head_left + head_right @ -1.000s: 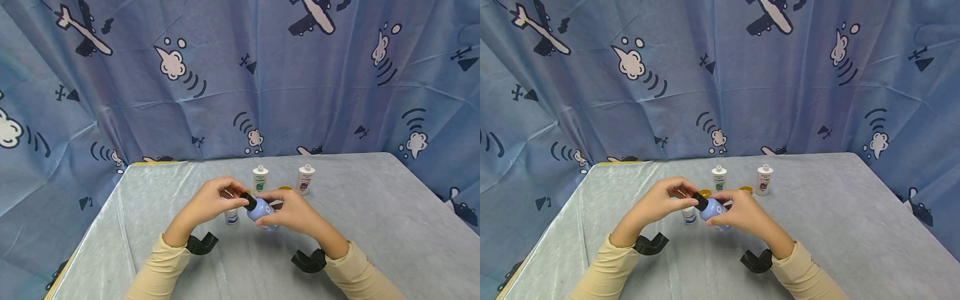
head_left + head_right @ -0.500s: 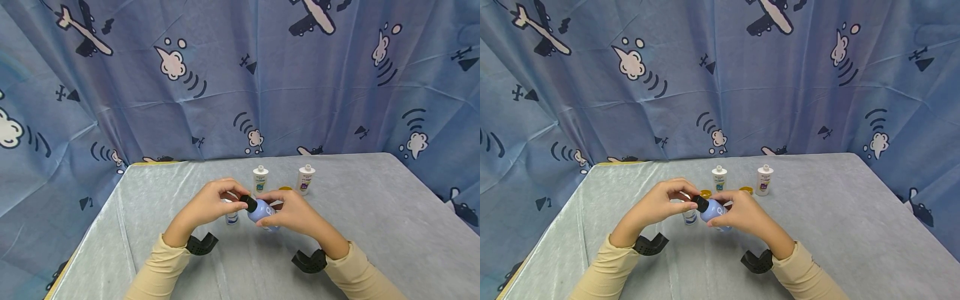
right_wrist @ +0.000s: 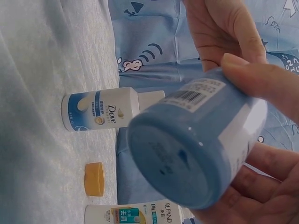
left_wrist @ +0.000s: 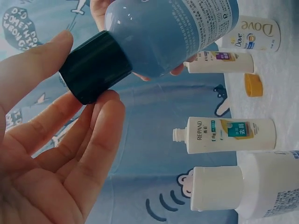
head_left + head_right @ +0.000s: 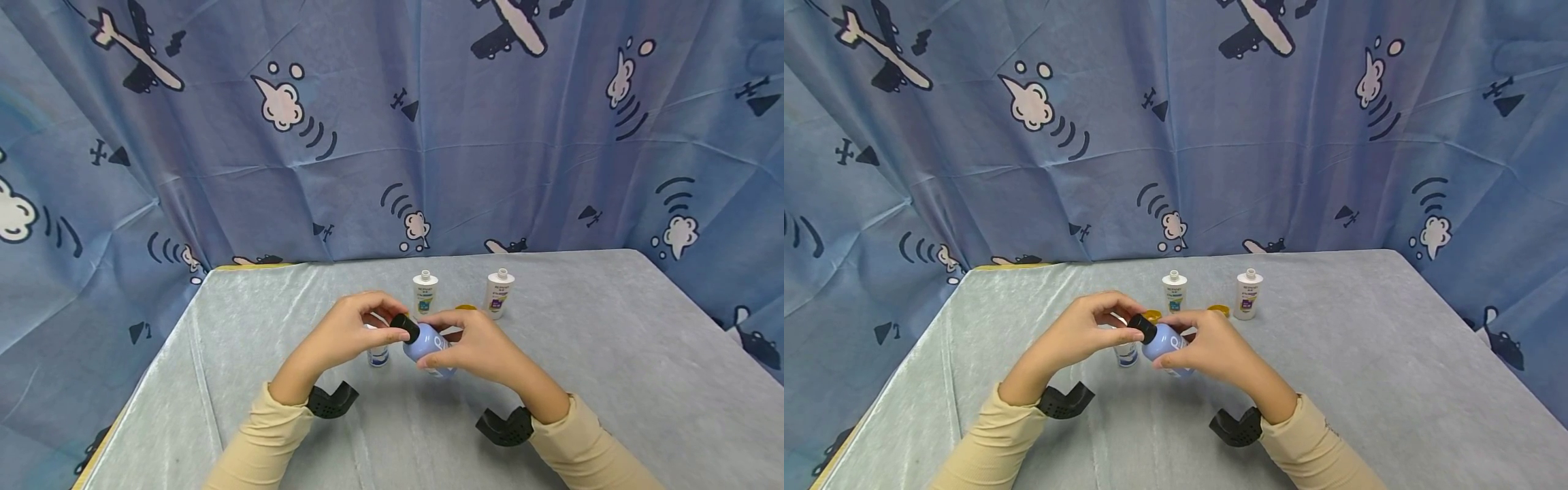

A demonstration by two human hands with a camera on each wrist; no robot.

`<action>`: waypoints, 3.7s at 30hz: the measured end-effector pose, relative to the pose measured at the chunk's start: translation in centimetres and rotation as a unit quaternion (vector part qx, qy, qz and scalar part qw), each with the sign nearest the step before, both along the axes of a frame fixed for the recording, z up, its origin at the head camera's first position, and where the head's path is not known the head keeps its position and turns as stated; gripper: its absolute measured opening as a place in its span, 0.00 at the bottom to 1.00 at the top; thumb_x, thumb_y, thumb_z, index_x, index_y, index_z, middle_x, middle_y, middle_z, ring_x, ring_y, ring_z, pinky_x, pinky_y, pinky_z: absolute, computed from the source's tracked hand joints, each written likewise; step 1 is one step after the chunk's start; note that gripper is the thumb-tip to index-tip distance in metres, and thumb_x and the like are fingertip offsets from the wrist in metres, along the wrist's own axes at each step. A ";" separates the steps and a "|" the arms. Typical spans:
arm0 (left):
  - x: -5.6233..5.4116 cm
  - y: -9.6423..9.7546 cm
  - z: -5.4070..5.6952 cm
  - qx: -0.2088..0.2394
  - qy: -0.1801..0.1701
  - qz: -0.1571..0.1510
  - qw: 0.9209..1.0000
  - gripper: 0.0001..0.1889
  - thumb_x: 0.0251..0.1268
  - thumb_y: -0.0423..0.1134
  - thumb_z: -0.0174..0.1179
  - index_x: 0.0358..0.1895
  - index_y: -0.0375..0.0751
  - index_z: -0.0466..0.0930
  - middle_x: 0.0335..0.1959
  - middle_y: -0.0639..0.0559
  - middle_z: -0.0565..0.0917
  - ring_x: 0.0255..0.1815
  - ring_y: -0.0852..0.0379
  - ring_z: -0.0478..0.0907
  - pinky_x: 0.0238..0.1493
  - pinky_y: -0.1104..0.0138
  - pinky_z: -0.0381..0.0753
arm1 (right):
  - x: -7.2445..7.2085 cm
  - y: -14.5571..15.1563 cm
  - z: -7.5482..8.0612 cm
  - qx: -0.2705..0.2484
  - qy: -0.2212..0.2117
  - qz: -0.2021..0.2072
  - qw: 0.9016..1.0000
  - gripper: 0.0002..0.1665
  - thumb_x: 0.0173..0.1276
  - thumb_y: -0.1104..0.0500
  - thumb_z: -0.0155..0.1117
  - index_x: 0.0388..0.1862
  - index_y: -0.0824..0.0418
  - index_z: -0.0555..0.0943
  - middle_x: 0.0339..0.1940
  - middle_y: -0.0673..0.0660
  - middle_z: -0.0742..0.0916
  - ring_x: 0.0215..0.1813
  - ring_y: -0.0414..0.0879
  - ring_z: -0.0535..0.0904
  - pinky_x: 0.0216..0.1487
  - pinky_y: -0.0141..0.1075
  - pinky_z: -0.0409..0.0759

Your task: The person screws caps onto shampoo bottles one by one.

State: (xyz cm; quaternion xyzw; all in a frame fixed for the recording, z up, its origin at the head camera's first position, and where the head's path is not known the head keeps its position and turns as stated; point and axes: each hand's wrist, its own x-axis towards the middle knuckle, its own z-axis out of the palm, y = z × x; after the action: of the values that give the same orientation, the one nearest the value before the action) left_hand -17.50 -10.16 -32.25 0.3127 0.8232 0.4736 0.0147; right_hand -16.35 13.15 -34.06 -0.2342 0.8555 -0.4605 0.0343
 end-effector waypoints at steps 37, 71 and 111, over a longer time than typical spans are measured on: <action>-3.2 -0.5 2.9 0.050 0.059 -0.006 0.997 0.15 0.61 0.30 0.68 0.52 0.33 0.85 0.49 0.41 0.85 0.48 0.49 0.85 0.51 0.67 0.85 | -2.5 0.2 1.0 -0.132 -0.106 -0.019 0.985 0.38 0.58 0.54 0.78 0.65 0.65 0.77 0.64 0.65 0.82 0.62 0.59 0.81 0.57 0.43 0.85; -9.5 -5.6 -2.0 -0.168 -0.006 0.162 0.972 0.16 0.63 0.35 0.68 0.53 0.36 0.85 0.47 0.44 0.84 0.48 0.47 0.83 0.47 0.60 0.84 | -8.5 2.1 -1.0 -0.105 -0.138 -0.127 0.977 0.34 0.63 0.57 0.73 0.67 0.63 0.75 0.68 0.62 0.79 0.71 0.56 0.74 0.73 0.49 0.71; -9.4 0.4 -5.8 -0.057 -0.179 0.065 0.980 0.27 0.61 0.36 0.69 0.64 0.33 0.76 0.64 0.38 0.79 0.67 0.45 0.76 0.68 0.55 0.75 | -10.2 1.5 -2.5 -0.084 -0.207 -0.109 0.969 0.37 0.62 0.59 0.74 0.69 0.63 0.73 0.67 0.65 0.80 0.70 0.58 0.74 0.74 0.51 0.68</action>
State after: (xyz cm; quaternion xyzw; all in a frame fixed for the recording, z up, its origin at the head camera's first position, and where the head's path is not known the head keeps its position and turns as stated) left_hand -26.90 -9.75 -38.03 0.1676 0.8516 0.4739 0.1484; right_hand -26.53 14.65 -36.58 -0.0409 0.8083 -0.5703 0.1405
